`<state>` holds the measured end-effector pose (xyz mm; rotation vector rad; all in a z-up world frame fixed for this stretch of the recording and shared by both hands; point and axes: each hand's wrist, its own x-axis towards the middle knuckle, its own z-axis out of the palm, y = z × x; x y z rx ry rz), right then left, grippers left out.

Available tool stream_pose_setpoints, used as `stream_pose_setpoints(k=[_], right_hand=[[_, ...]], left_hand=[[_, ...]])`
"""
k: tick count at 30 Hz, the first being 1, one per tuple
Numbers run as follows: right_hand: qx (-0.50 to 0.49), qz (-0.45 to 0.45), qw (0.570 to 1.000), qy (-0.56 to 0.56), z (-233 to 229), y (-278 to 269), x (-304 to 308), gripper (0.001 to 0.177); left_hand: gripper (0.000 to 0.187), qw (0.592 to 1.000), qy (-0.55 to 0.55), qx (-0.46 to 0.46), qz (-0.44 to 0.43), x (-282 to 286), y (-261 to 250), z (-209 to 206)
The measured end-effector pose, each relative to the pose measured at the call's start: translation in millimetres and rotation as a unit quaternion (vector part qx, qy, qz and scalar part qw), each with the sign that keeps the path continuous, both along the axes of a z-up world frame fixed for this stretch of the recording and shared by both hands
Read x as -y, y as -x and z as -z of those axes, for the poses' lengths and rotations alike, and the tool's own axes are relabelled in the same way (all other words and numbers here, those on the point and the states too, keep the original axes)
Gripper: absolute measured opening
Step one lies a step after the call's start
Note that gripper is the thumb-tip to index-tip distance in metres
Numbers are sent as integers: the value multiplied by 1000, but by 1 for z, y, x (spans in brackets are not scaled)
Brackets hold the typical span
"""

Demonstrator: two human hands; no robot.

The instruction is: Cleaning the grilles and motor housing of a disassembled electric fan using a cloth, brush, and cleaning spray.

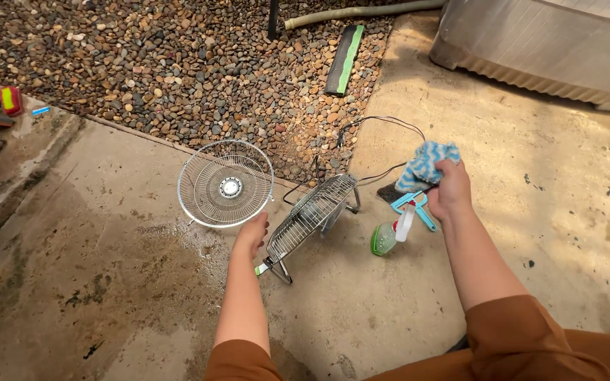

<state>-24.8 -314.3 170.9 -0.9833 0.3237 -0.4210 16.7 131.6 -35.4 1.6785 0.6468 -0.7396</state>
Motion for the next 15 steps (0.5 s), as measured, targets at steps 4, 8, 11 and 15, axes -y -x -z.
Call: stream_pose_setpoints(k=[4,8,11,15], right_hand=[[-115,-41,992,18,22,-26,19,30],[-268,-64,947,166,38,-38,9,32],[-265,-61,924,268,59,-43,18,38],[-264,-82,878,390,38,-24,24,45]], left_hand=[[68,975,-16,219,33,44,3,-101],[90,909,-189,315,196,104,42,-203],[105,878,-269,289,271,131,58,-217],[91,836,-356,337,248,144,61,-183]])
